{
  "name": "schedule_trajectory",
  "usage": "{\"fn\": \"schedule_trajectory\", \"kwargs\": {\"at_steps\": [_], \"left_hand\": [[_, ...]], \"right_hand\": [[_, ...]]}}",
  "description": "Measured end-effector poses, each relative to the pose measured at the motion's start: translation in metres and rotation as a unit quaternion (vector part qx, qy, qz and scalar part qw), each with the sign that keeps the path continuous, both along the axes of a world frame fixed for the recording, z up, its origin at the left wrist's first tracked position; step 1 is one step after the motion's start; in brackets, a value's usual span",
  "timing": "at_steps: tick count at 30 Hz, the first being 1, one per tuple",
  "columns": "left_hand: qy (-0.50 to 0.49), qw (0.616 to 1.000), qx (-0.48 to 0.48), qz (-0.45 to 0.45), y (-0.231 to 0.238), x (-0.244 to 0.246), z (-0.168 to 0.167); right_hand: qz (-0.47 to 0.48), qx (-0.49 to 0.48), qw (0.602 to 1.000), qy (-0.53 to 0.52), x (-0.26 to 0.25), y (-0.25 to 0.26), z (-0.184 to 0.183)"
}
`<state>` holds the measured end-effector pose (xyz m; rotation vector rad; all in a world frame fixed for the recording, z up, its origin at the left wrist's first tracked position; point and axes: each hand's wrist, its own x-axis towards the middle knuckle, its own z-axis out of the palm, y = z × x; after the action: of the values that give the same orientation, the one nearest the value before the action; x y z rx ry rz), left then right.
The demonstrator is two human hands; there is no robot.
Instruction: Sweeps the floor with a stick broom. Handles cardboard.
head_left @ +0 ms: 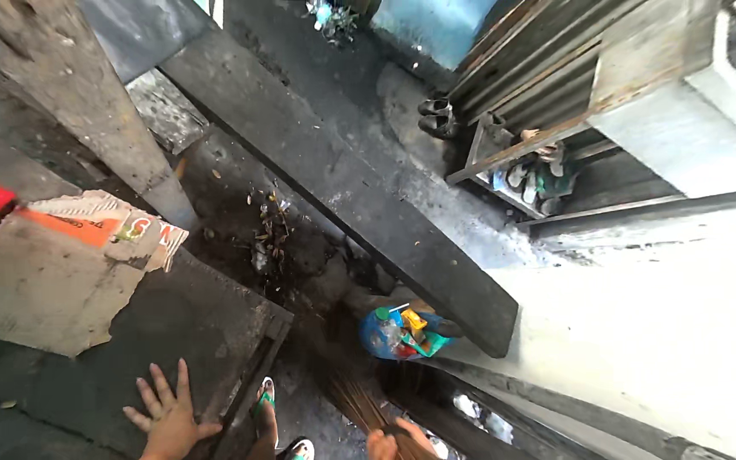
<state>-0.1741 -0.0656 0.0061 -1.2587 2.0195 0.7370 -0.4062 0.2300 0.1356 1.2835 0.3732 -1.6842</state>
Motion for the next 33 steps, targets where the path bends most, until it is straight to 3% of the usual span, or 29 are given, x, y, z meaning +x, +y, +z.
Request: {"fn": "schedule_trajectory", "kwargs": {"at_steps": [2, 5, 9, 12, 17, 20, 22, 24, 27, 30, 33], "left_hand": [[-0.007, 1.000, 0.008, 0.004, 0.001, -0.002, 0.003], [-0.006, 1.000, 0.012, 0.005, 0.000, -0.005, 0.004], [0.005, 1.000, 0.012, 0.013, 0.000, -0.004, 0.006], [0.031, 0.999, 0.006, 0.018, 0.001, -0.001, 0.005], [-0.001, 0.998, 0.050, 0.023, -0.007, -0.006, 0.019], [0.116, 0.979, 0.000, 0.165, -0.008, -0.011, 0.029], [0.139, 0.952, -0.064, 0.266, -0.002, -0.026, 0.029], [0.092, 0.944, -0.069, 0.309, 0.009, -0.047, 0.021], [0.004, 0.955, -0.072, 0.286, 0.020, -0.067, 0.001], [-0.018, 0.956, -0.077, 0.282, 0.018, -0.067, 0.000], [-0.020, 0.955, -0.083, 0.286, 0.018, -0.067, -0.001]], "right_hand": [[-0.025, 0.053, 0.998, 0.035, -0.006, -0.026, -0.022], [0.033, 0.109, 0.989, 0.095, -0.039, -0.091, -0.042], [0.092, 0.008, 0.982, 0.165, -0.080, -0.143, -0.033], [0.188, -0.055, 0.967, 0.163, -0.104, -0.142, -0.031], [0.346, 0.017, 0.927, 0.142, -0.103, -0.107, -0.012], [0.392, 0.053, 0.909, 0.130, -0.089, -0.069, -0.026], [0.367, 0.084, 0.921, 0.095, -0.082, -0.047, -0.049], [0.368, 0.104, 0.920, 0.089, -0.082, -0.033, -0.069], [0.400, 0.138, 0.900, 0.106, -0.098, -0.034, -0.098], [0.466, 0.134, 0.864, 0.135, -0.126, -0.047, -0.119], [0.515, 0.120, 0.836, 0.144, -0.146, -0.059, -0.117]]}}
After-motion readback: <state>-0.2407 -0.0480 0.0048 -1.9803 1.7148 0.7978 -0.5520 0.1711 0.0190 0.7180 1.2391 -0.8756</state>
